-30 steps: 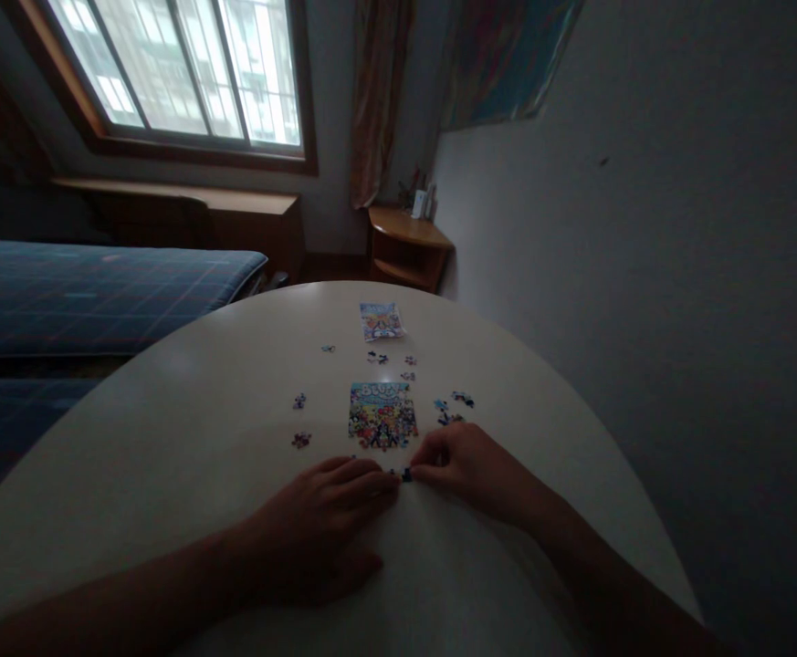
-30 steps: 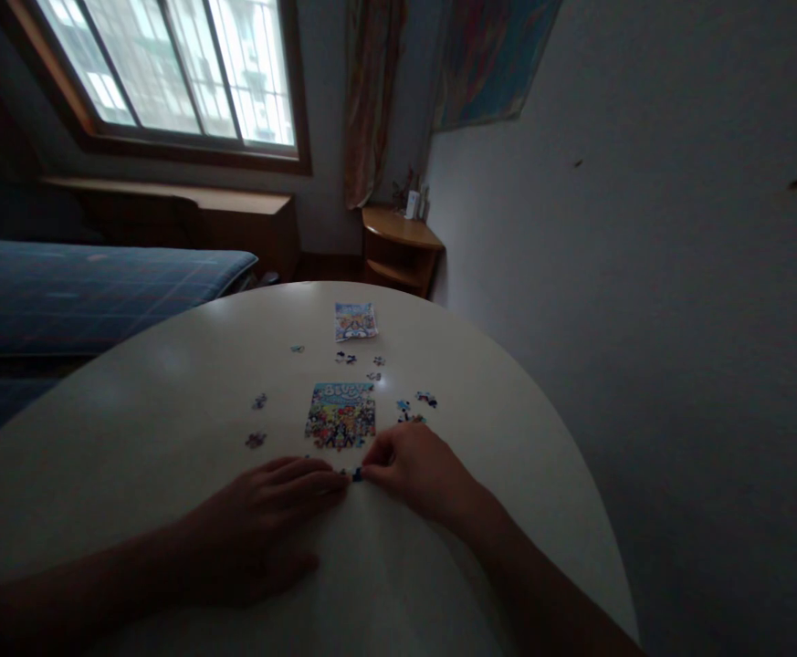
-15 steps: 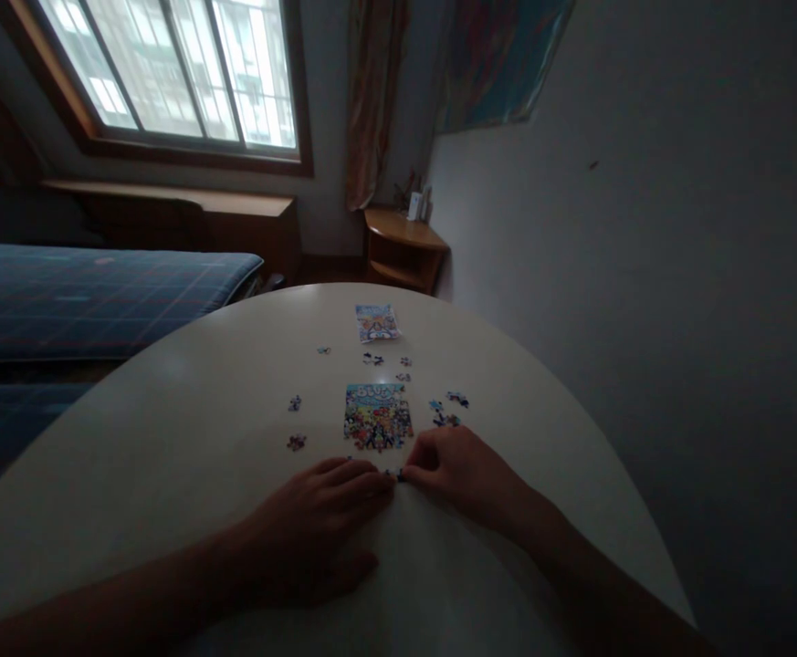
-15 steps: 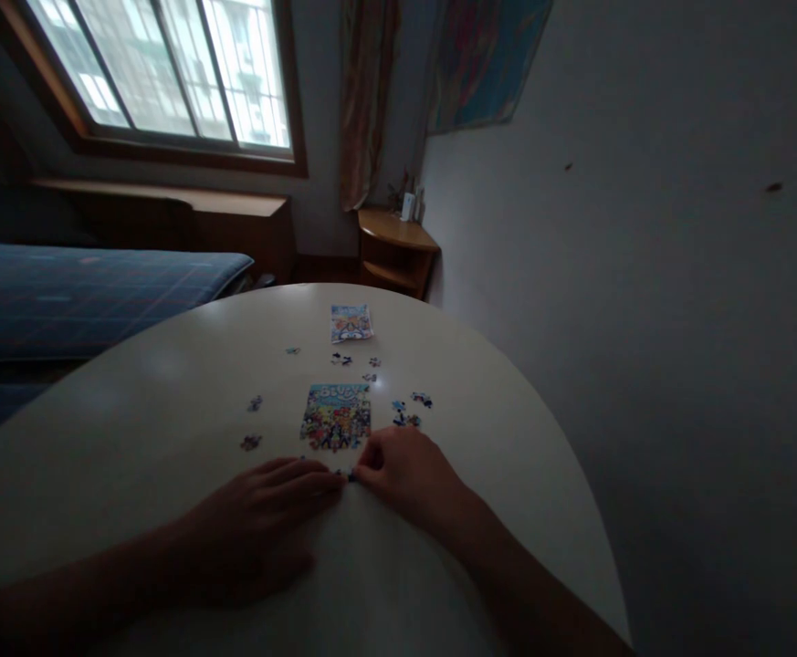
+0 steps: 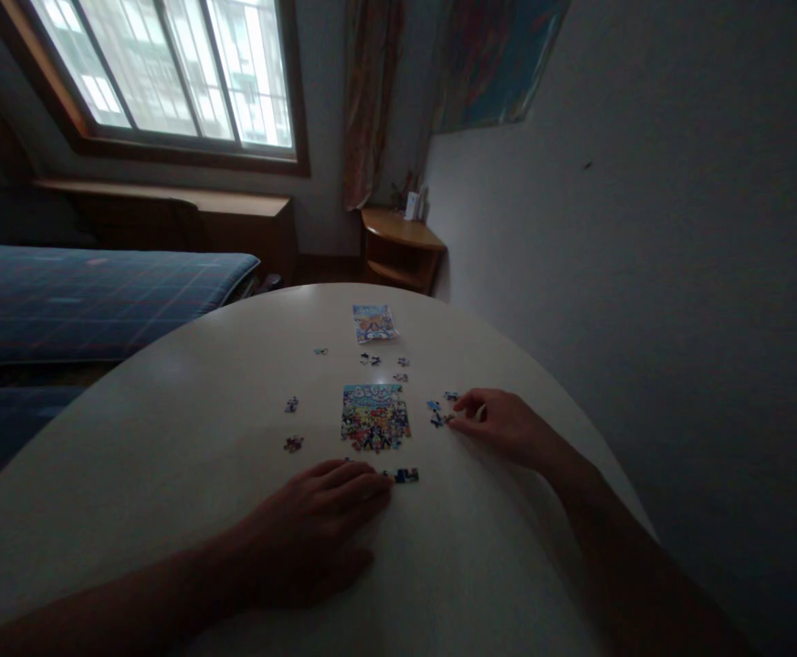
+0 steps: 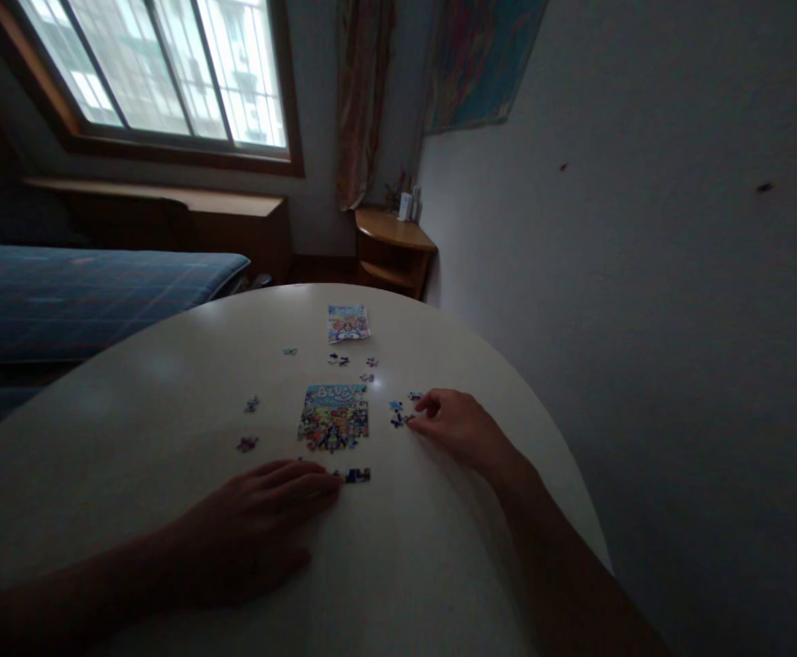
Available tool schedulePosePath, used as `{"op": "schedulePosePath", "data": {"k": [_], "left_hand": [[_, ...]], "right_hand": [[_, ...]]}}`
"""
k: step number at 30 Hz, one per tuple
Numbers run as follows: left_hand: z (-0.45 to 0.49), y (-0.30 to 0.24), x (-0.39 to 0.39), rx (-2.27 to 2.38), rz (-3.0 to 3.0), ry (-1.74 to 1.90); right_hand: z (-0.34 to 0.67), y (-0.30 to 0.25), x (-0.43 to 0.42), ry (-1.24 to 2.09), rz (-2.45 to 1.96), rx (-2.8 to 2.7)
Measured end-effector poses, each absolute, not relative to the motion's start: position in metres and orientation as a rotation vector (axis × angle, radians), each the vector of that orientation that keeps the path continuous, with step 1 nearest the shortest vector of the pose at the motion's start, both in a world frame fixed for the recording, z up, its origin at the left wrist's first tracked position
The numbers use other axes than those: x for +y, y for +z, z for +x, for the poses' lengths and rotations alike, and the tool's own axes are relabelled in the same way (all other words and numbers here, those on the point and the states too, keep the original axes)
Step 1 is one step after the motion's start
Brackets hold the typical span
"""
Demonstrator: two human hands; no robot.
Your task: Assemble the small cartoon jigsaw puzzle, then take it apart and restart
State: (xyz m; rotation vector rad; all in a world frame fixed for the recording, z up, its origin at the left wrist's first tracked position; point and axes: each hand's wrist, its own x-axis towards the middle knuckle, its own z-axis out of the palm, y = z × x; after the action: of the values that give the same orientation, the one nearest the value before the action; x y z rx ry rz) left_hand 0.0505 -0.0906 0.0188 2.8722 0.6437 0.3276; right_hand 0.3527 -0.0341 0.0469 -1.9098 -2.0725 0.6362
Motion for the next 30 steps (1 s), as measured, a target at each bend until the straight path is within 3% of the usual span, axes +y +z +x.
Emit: {"op": "schedulePosePath", "data": {"k": [25, 30], "left_hand": [[0.052, 0.021, -0.092, 0.606, 2.859, 0.423], [0.051, 0.021, -0.092, 0.609, 2.863, 0.357]], "right_hand": [[0.342, 0.038, -0.034, 0.624, -1.754, -2.213], [0.339, 0.041, -0.036, 0.775, -1.701, -2.157]]}}
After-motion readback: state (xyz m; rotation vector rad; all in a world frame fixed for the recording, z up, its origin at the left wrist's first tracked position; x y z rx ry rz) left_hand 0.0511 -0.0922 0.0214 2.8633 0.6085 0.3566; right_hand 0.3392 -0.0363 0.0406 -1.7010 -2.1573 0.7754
